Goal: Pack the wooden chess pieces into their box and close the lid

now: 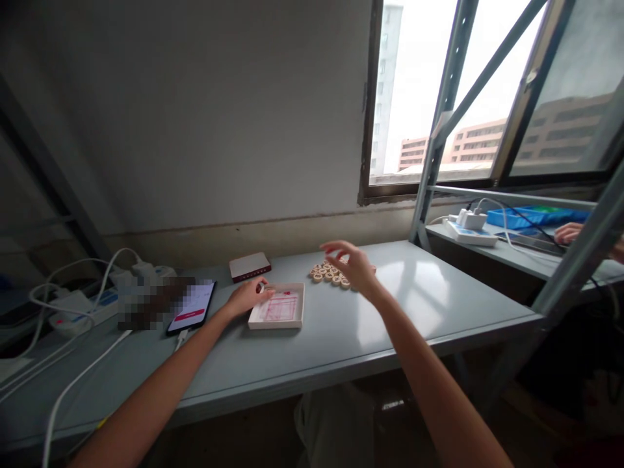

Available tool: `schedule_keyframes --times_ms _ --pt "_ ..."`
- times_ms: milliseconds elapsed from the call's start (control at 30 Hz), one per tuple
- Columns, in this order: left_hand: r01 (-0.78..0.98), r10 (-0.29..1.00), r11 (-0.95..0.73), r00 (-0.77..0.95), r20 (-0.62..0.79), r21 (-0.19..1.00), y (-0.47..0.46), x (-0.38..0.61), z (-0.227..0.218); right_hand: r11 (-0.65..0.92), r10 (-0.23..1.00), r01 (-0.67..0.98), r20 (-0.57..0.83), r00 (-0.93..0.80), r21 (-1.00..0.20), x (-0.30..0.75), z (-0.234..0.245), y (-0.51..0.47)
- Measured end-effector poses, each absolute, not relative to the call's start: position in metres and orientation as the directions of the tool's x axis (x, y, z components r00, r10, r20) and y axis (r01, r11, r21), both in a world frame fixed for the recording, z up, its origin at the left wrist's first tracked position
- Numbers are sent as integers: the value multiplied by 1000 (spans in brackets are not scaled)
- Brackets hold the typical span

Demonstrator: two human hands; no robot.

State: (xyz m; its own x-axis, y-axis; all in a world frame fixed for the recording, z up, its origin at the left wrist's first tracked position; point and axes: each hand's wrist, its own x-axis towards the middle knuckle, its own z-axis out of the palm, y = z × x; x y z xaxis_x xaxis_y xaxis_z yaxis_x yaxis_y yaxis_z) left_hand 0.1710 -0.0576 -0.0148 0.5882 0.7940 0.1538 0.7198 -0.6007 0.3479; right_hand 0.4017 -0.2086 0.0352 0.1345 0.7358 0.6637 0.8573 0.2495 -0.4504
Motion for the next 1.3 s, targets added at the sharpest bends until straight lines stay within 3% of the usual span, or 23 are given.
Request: schedule_keyframes --times_ms 133,233,467,600,733,800,933,1067,1167,1300 --pt "672 770 -614 625 128 414 -52 170 -15 15 859 999 512 6 -37 396 6 -176" --pt "637 749 -633 648 140 440 -50 169 -15 -43 879 995 476 -2 85 395 -12 -156" --pt "645 768 -601 630 116 472 -50 168 -15 -29 881 999 473 10 32 404 -18 -151" --pt "646 767 -605 629 124 465 -49 168 -17 17 897 994 440 31 -104 401 -5 -157" --pt "625 748 -631 647 146 459 -52 169 -14 180 914 942 403 -53 -284 376 12 -155" --pt "623 742 -638 655 145 452 -54 169 -13 242 913 935 386 -130 -258 355 14 -150" --pt "622 730 -661 662 170 420 -57 169 -11 238 910 967 369 -191 -87 323 7 -139" --pt "670 746 -657 643 174 344 -62 170 -9 209 924 965 356 -142 -157 332 7 -134" --pt "738 787 -615 597 157 278 -69 172 -6 70 903 983 430 9 -168 362 13 -137" --pt "778 822 -568 553 136 269 -76 176 -3 -107 888 993 443 120 -56 396 7 -143"
